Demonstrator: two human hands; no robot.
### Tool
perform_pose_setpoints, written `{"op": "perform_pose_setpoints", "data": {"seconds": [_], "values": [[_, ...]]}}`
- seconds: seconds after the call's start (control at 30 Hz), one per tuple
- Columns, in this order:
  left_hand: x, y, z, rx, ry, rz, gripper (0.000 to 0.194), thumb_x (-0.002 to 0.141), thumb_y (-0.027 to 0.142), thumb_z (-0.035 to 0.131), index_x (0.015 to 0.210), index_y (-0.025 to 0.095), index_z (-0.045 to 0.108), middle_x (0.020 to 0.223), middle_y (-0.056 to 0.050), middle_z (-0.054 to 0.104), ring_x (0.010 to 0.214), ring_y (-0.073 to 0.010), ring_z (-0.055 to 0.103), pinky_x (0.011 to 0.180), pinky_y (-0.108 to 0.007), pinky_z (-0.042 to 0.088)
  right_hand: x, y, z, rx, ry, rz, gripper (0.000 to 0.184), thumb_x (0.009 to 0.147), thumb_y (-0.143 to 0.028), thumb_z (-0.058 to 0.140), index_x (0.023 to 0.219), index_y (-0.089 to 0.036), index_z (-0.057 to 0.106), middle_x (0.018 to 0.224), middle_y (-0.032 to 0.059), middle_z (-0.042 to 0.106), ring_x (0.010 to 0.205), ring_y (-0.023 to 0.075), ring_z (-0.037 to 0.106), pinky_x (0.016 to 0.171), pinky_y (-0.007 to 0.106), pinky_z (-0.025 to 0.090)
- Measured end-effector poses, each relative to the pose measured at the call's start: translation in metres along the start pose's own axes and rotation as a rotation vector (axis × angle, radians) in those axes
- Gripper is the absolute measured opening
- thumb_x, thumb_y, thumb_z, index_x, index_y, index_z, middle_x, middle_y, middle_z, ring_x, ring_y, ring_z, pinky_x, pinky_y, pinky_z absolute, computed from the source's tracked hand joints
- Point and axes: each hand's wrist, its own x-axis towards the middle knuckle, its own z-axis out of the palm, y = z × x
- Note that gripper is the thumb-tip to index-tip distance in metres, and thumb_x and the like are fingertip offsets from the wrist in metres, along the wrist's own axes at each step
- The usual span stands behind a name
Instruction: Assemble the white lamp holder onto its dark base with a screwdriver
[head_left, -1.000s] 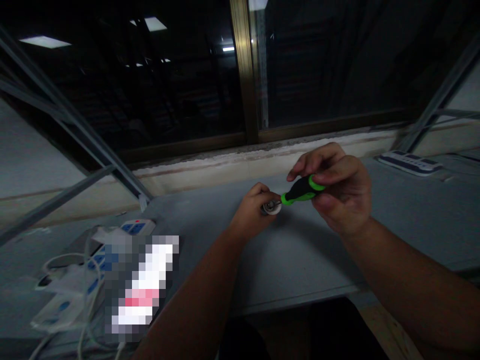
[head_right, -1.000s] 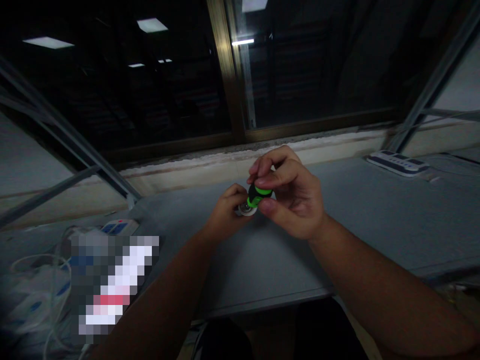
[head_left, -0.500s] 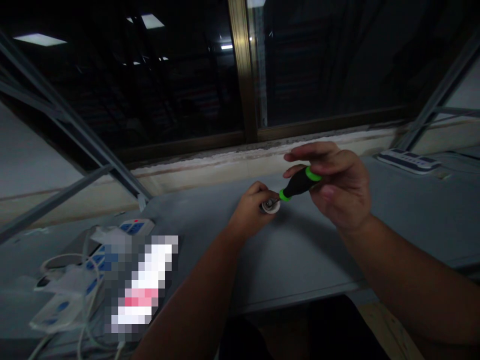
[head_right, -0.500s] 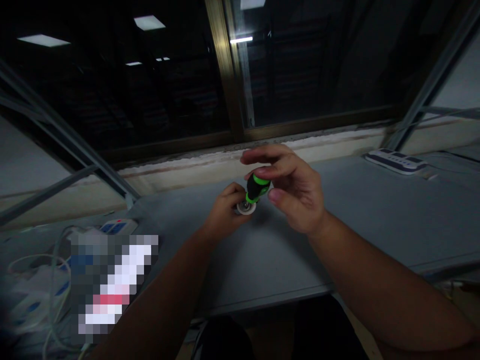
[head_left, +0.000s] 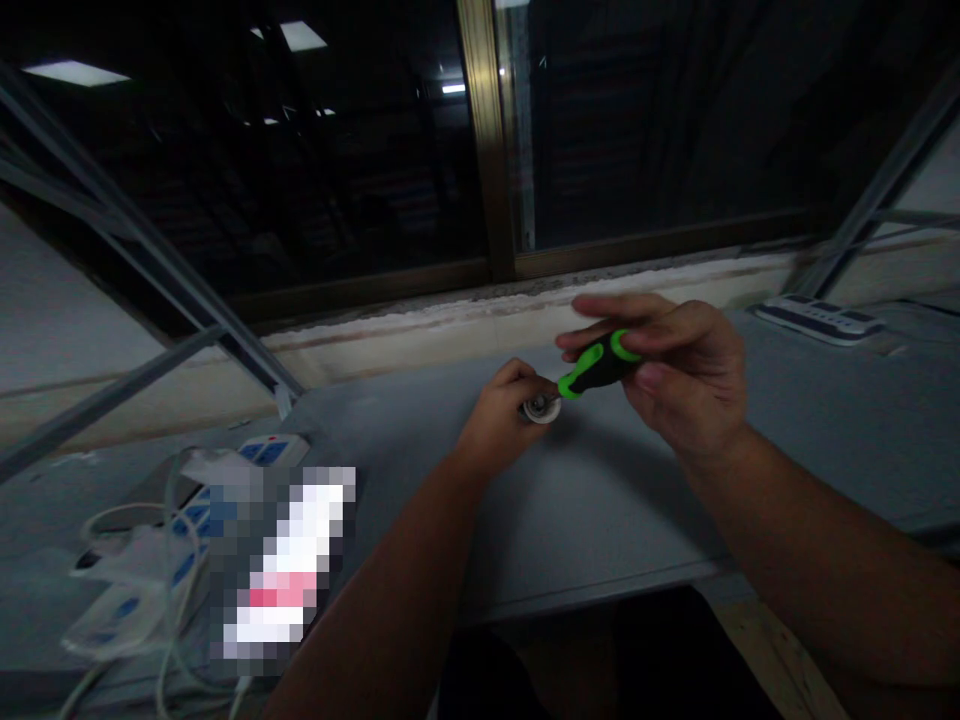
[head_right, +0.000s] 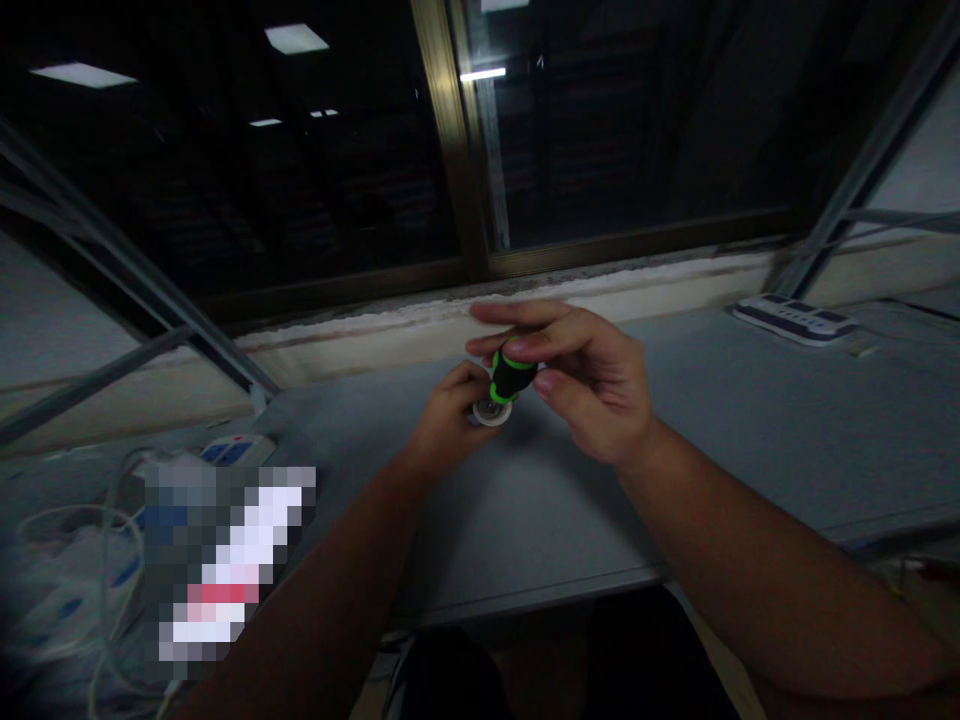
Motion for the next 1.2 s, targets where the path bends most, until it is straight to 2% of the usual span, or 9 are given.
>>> {"op": "perform_pose_setpoints", "data": {"seconds": [0.2,0.33,0.43,0.53,0.63,0.7,0.83,1.03,1.2], "values": [[0.0003,0.0035,-0.0003,-0.017,-0.026,-0.012,0.019,0.082,0.011,0.072,0.1,0.018,0.071,0.098,-0.005,0.057,0.092,-0.0182,0.06,0.082,-0.031,0.052,0.0038,0.0027,0.0058,-0.113,0.092,-0.141,0.031,0.075,-0.016,0.081,0.1,-0.032,0.073,0.097,0.0033,0.063,0.086,0.0181,0.066,0.075,0.037,0.065],[0.0007,0.003,-0.0015,0.022,-0.005,-0.02,0.022,0.081,0.01,0.072,0.101,0.019,0.072,0.099,-0.004,0.058,0.091,-0.0172,0.06,0.083,-0.031,0.053,0.0029,0.0065,0.0011,0.003,0.079,-0.087,0.022,0.082,-0.029,0.078,0.104,-0.033,0.075,0.107,0.0048,0.061,0.105,0.0242,0.067,0.084,0.045,0.066],[0.0001,-0.0008,-0.0002,0.027,-0.002,-0.022,0.021,0.082,0.012,0.073,0.102,0.02,0.072,0.101,-0.004,0.059,0.092,-0.0179,0.061,0.085,-0.032,0.053,0.0015,0.0054,-0.0012,0.071,-0.029,-0.04,0.024,0.093,-0.023,0.064,0.113,-0.032,0.073,0.13,0.0056,0.065,0.121,0.0289,0.068,0.09,0.051,0.066],[-0.0005,-0.0029,0.0015,0.009,0.006,-0.003,0.022,0.082,0.013,0.074,0.103,0.018,0.072,0.103,-0.005,0.06,0.094,-0.019,0.062,0.084,-0.032,0.053,0.0026,0.0034,0.0026,-0.034,-0.047,-0.082,0.027,0.09,-0.018,0.069,0.114,-0.031,0.073,0.114,0.006,0.072,0.102,0.0241,0.073,0.084,0.045,0.067],[-0.0004,-0.0013,0.0009,0.003,0.006,-0.004,0.022,0.082,0.011,0.074,0.102,0.019,0.072,0.098,-0.004,0.058,0.09,-0.0179,0.061,0.08,-0.031,0.052,0.0045,0.0049,0.0061,-0.098,0.075,-0.151,0.028,0.078,-0.02,0.084,0.102,-0.033,0.074,0.095,0.0033,0.064,0.088,0.0197,0.068,0.08,0.041,0.066],[0.0,0.0003,-0.0004,0.006,0.011,-0.004,0.023,0.082,0.009,0.073,0.102,0.02,0.072,0.097,-0.003,0.057,0.09,-0.017,0.061,0.081,-0.031,0.052,0.0043,0.0067,0.005,-0.041,0.108,-0.155,0.03,0.076,-0.022,0.086,0.102,-0.033,0.075,0.099,0.0034,0.061,0.094,0.0202,0.067,0.084,0.043,0.066],[0.0001,-0.0003,-0.0022,0.018,0.032,-0.008,0.024,0.083,0.01,0.073,0.105,0.021,0.073,0.101,-0.004,0.059,0.093,-0.0174,0.061,0.084,-0.032,0.053,0.0009,0.0052,0.0001,0.1,-0.032,-0.055,0.023,0.091,-0.024,0.068,0.112,-0.03,0.074,0.127,0.0074,0.067,0.117,0.0277,0.068,0.09,0.05,0.065],[-0.0001,-0.0013,-0.0012,0.017,0.026,-0.03,0.024,0.083,0.013,0.073,0.106,0.021,0.074,0.1,-0.004,0.059,0.091,-0.0176,0.062,0.083,-0.031,0.054,0.0029,0.0024,0.0047,-0.073,0.066,-0.168,0.025,0.082,-0.016,0.079,0.102,-0.029,0.073,0.096,0.0037,0.07,0.086,0.0201,0.07,0.07,0.036,0.063],[0.0009,-0.0005,-0.0025,0.05,0.028,-0.048,0.022,0.085,0.016,0.073,0.106,0.023,0.075,0.099,-0.004,0.058,0.09,-0.017,0.061,0.083,-0.03,0.054,0.0044,0.0087,0.0015,-0.009,0.05,-0.169,0.026,0.085,-0.027,0.078,0.11,-0.032,0.071,0.105,0.0047,0.068,0.096,0.0233,0.07,0.081,0.044,0.065]]}}
